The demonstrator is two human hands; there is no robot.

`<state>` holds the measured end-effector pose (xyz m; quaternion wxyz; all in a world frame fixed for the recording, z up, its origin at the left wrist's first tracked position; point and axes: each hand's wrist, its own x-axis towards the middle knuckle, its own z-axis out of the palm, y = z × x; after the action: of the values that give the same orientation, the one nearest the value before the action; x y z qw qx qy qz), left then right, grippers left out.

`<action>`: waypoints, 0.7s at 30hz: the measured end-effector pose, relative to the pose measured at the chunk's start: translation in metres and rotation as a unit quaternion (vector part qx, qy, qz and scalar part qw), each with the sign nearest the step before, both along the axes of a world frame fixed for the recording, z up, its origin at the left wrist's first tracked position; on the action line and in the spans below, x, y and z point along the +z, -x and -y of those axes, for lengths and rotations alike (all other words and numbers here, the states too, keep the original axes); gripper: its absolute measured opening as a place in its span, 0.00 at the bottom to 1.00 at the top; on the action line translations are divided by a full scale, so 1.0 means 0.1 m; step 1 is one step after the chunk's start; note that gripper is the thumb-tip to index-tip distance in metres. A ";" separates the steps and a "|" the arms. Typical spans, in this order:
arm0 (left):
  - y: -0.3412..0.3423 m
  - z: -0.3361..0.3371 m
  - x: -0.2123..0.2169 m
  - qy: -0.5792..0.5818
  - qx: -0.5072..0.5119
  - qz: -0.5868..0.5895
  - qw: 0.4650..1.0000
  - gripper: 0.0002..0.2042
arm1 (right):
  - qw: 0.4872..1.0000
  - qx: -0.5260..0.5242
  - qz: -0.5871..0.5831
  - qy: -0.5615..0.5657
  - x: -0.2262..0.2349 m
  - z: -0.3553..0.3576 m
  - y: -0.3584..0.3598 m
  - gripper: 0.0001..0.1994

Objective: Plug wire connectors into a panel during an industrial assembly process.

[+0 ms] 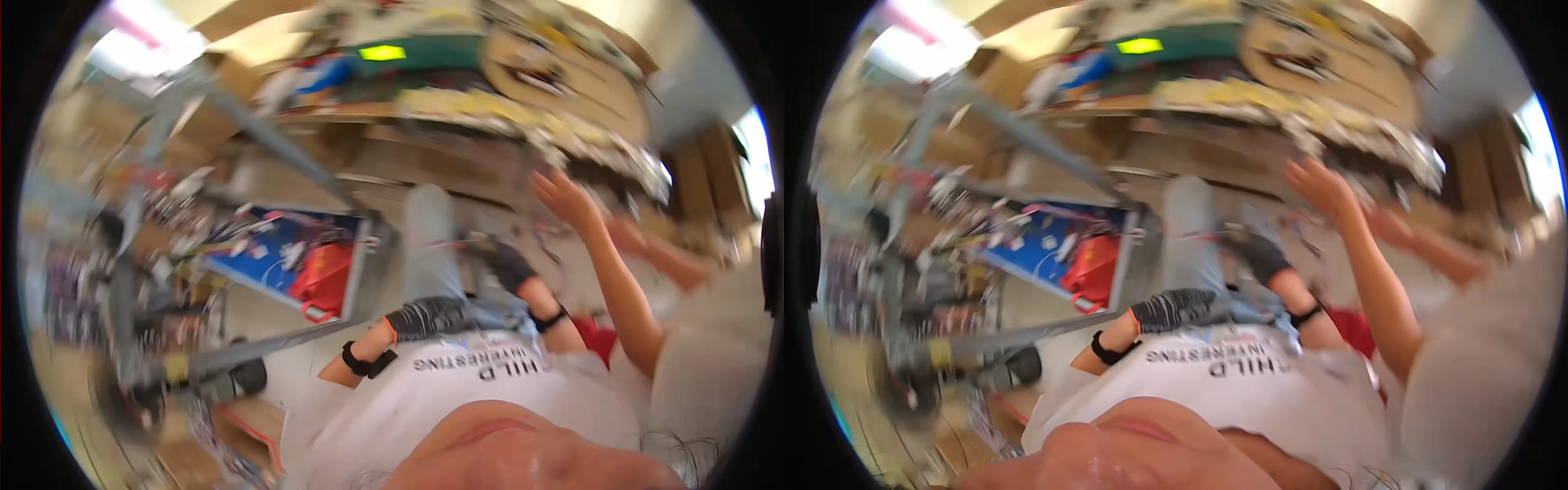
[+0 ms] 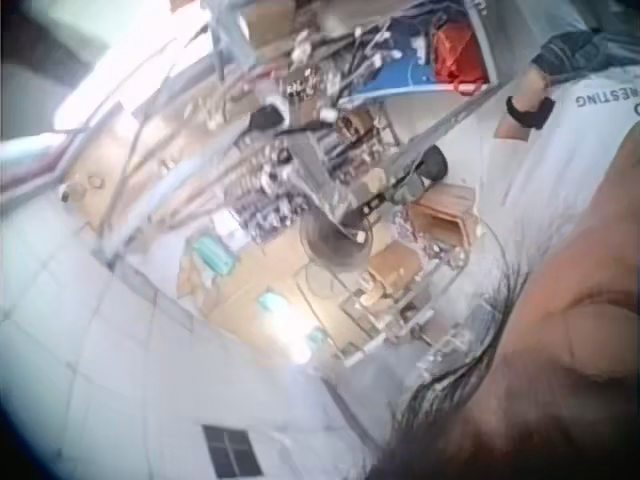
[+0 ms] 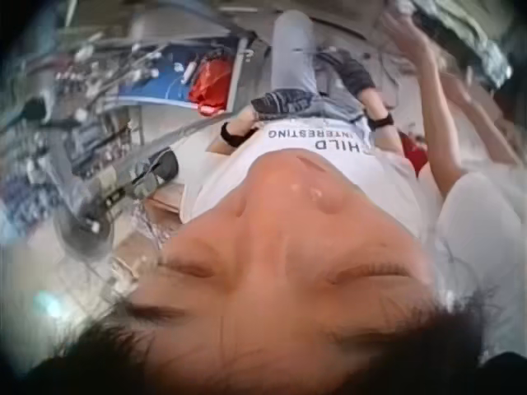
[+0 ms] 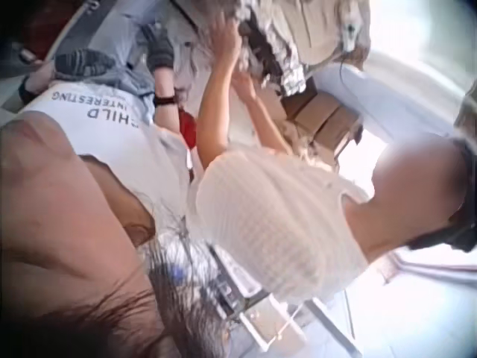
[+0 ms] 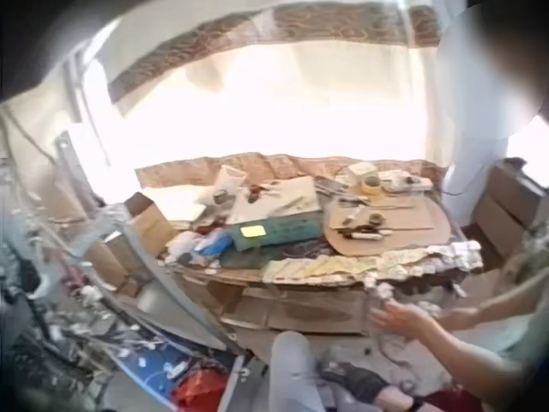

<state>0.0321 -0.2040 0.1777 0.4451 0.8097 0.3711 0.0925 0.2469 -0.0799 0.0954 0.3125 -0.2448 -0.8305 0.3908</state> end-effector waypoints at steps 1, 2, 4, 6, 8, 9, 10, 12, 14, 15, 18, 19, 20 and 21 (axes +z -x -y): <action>0.19 0.06 -0.25 -0.102 -0.008 0.033 0.994 0.17 | 0.914 -0.119 0.308 -0.235 -1.03 -0.27 -0.62 0.23; 0.37 0.11 0.17 -0.033 0.092 0.079 0.992 0.16 | 0.952 -0.225 0.170 -0.116 -0.92 -0.34 -0.70 0.27; 0.64 0.25 1.20 0.028 0.272 0.177 0.945 0.16 | 0.910 -0.311 0.240 -0.133 -0.75 -0.58 -1.07 0.34; 0.93 0.56 2.12 -0.022 0.380 0.179 0.907 0.16 | 0.859 -0.338 0.318 -0.216 -1.11 -0.85 -1.31 0.32; 1.03 0.77 2.98 -0.237 0.403 0.027 0.883 0.15 | 0.817 -0.329 0.361 -0.307 -1.31 -1.28 -1.29 0.29; 1.31 0.76 3.39 -0.393 0.461 -0.069 0.793 0.15 | 0.788 -0.322 0.384 -0.357 -1.28 -1.46 -1.33 0.26; 1.53 0.80 3.80 -0.510 0.548 -0.150 0.646 0.15 | 0.847 -0.251 0.400 -0.242 -1.11 -1.78 -1.32 0.18; 2.23 0.58 4.60 -0.438 0.638 0.017 0.633 0.19 | 0.812 -0.152 0.326 -0.459 -1.37 -2.23 -1.57 0.03; 2.79 0.54 5.18 -0.279 0.573 0.018 0.771 0.19 | 0.862 -0.147 0.350 -0.335 -1.39 -2.17 -1.46 0.05; 3.12 0.55 5.44 -0.273 0.439 -0.114 0.849 0.13 | 0.874 -0.145 0.359 -0.292 -1.30 -2.03 -1.36 0.06; 2.82 0.11 5.78 -0.396 0.524 -0.308 0.688 0.13 | 0.913 -0.161 0.350 -0.136 -0.79 -1.35 -1.42 0.11; 2.57 0.02 5.83 -0.426 0.512 -0.341 0.663 0.13 | 0.937 -0.155 0.303 -0.083 -0.51 -1.11 -1.32 0.13; 2.33 -0.09 5.83 -0.454 0.483 -0.364 0.655 0.13 | 0.965 -0.139 0.221 -0.026 -0.20 -0.89 -1.14 0.14; 1.99 -0.17 5.79 -0.477 0.448 -0.377 0.656 0.13 | 0.986 -0.107 0.122 0.033 0.18 -0.67 -0.92 0.16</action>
<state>-0.1674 -0.1865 0.7570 -0.2755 0.6121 0.7295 0.1317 0.3392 -0.0126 0.1133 0.2402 -0.3885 -0.8181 0.3495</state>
